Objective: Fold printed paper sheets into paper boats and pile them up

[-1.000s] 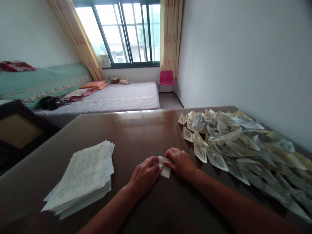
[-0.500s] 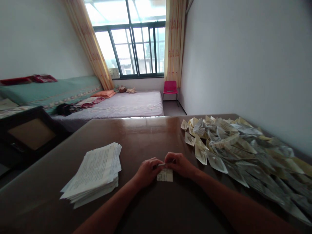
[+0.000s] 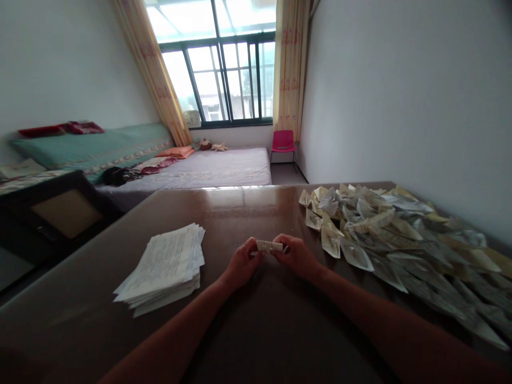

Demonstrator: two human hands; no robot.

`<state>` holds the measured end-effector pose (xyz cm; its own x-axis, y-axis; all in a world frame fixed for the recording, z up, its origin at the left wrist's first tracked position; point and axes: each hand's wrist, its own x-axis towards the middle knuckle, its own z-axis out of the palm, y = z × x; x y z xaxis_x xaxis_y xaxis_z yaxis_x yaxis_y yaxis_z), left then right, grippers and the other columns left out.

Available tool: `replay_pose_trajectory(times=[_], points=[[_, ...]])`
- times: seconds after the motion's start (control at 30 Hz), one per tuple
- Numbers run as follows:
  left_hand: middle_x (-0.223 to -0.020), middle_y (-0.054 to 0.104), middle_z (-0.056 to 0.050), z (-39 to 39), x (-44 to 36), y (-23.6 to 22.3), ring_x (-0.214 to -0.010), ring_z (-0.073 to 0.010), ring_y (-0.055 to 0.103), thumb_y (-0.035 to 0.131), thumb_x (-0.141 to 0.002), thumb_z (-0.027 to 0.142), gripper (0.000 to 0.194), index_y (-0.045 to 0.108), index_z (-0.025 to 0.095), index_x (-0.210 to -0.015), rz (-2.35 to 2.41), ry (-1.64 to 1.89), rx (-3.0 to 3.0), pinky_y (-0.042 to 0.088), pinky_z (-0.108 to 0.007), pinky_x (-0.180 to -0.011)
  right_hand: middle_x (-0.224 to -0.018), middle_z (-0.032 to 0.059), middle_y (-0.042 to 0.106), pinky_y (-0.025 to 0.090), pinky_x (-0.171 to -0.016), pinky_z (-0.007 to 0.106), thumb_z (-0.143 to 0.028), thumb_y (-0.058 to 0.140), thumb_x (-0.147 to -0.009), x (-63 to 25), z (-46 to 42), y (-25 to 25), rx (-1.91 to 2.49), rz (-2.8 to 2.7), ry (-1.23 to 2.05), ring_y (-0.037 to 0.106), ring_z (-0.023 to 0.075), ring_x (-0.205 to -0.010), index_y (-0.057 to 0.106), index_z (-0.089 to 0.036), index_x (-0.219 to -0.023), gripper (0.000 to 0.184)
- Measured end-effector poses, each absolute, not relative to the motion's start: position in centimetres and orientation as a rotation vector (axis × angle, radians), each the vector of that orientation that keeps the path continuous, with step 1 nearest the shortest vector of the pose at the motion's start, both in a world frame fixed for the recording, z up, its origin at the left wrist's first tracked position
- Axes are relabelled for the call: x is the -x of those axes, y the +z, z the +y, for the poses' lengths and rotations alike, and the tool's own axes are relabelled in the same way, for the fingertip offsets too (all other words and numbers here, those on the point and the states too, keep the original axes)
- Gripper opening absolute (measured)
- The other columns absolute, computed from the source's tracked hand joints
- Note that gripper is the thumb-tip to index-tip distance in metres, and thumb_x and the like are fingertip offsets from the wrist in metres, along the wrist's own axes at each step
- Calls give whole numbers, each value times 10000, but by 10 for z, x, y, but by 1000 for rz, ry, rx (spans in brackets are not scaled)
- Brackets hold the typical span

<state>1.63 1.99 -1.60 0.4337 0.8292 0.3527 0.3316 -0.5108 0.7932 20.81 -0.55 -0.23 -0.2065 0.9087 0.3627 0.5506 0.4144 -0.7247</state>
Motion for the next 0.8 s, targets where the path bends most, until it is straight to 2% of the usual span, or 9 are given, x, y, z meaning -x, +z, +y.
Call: replay_pose_trajectory(times=[0.07,0.17,0.27,0.33,0.43,0.63,0.8], points=[[-941,628,-34,18,-15,-14,-872,-167,588,561,-854,286,148,560,178,-957,1028,1069,-2092,506,-274,-730,-790,2,610,375,-656,235,-216,573,-849,-209,-10,3,1277,-2040,291,536,129,-716,601,-180,-816,56],[-1109,593,-60,15,-11,-8,-1055,-222,511,616,-812,244,246,580,210,-1053,1065,1146,-2185,474,-350,-859,-888,44,629,352,-731,280,-186,529,-889,-212,-15,10,1346,-2275,-132,546,171,-835,609,-183,-874,81],[-1000,627,-52,10,-8,-3,-998,-217,503,562,-864,225,138,642,224,-976,962,1018,-2513,440,-359,-894,-896,54,630,336,-749,304,-213,524,-913,-214,-17,11,1338,-2454,-345,544,188,-857,597,-185,-908,78],[-923,635,-51,7,-6,-2,-918,-197,513,474,-921,226,185,657,216,-943,871,850,-2777,450,-332,-851,-908,49,629,334,-748,306,-226,544,-908,-214,-17,9,1290,-2547,-368,545,193,-874,588,-191,-926,59],[-924,640,-56,4,-5,-2,-880,-175,526,396,-958,227,257,652,199,-961,821,658,-2953,465,-287,-797,-918,39,627,343,-727,299,-255,548,-910,-216,-15,7,1225,-2642,-330,549,194,-882,583,-198,-943,74],[-950,654,-45,0,-5,2,-866,-160,552,407,-957,224,244,641,217,-1025,800,509,-3008,468,-266,-785,-987,46,639,368,-731,289,-238,533,-909,-223,-15,11,1142,-2751,-217,563,194,-907,594,-215,-1026,135],[-940,673,-33,-2,-8,8,-851,-164,574,465,-925,200,212,656,223,-1014,813,443,-3012,465,-257,-765,-937,33,660,376,-676,262,-187,561,-862,-217,-11,20,1151,-2826,-123,591,181,-850,628,-220,-969,131]])
